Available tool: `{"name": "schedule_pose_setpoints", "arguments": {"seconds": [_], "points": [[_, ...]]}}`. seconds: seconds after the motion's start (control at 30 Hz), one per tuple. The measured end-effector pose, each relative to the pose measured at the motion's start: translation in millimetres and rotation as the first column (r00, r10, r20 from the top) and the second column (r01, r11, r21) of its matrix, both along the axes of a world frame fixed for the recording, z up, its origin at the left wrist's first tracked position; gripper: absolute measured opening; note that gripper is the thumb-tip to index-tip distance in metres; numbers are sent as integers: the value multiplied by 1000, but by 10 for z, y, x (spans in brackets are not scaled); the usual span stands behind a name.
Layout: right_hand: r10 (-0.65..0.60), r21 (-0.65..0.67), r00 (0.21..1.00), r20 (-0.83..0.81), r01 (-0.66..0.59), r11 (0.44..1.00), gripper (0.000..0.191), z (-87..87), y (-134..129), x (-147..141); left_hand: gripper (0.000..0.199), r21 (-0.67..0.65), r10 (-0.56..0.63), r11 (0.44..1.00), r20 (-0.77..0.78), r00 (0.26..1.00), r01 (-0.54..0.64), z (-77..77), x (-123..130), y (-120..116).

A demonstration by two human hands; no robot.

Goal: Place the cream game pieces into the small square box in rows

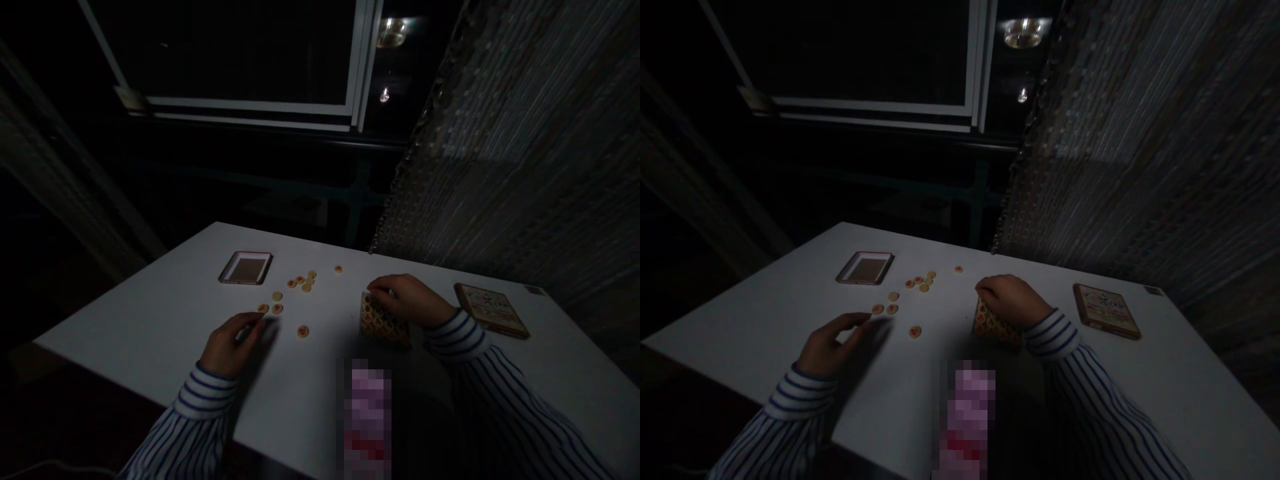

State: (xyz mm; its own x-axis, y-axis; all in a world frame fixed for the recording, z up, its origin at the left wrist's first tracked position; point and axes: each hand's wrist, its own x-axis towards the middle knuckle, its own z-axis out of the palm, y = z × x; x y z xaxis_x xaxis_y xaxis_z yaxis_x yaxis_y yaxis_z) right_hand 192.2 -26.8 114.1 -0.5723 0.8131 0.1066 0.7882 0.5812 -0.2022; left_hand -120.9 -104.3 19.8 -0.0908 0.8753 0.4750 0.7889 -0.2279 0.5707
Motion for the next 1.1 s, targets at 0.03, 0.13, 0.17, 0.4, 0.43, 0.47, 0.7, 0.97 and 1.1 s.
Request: {"name": "schedule_pose_setpoints", "arguments": {"seconds": [0.03,0.13,0.17,0.4,0.43,0.47,0.7,0.97,1.1], "points": [[15,-6,1000,16,-15,1000,29,13,13,-43,32,2,5,1000,-5,1000,-5,-9,-24,8],[55,-14,997,56,-55,998,29,52,58,-173,32,13,-7,1000,-31,999,7,-34,-87,36],[68,-15,996,65,-67,998,29,64,76,-218,31,12,-24,1000,-46,999,24,-42,-106,47],[151,-41,984,98,-147,988,29,51,203,-587,29,-31,-34,999,-125,992,30,-145,-249,132],[158,-36,984,86,-155,987,29,32,215,-648,29,-36,-33,999,-138,990,29,-160,-267,144],[167,-31,983,72,-165,986,29,11,225,-710,29,-38,-30,999,-150,988,25,-173,-282,156],[211,-42,975,65,-208,977,29,-159,261,-1131,30,-85,-47,996,-187,981,31,-203,-323,269],[304,-31,949,81,-303,953,28,-361,317,-1445,34,-158,-30,987,-252,967,-11,-338,-330,496],[312,-35,947,75,-310,950,29,-418,332,-1499,34,-177,-4,983,-286,958,-49,-328,-312,545]]}}
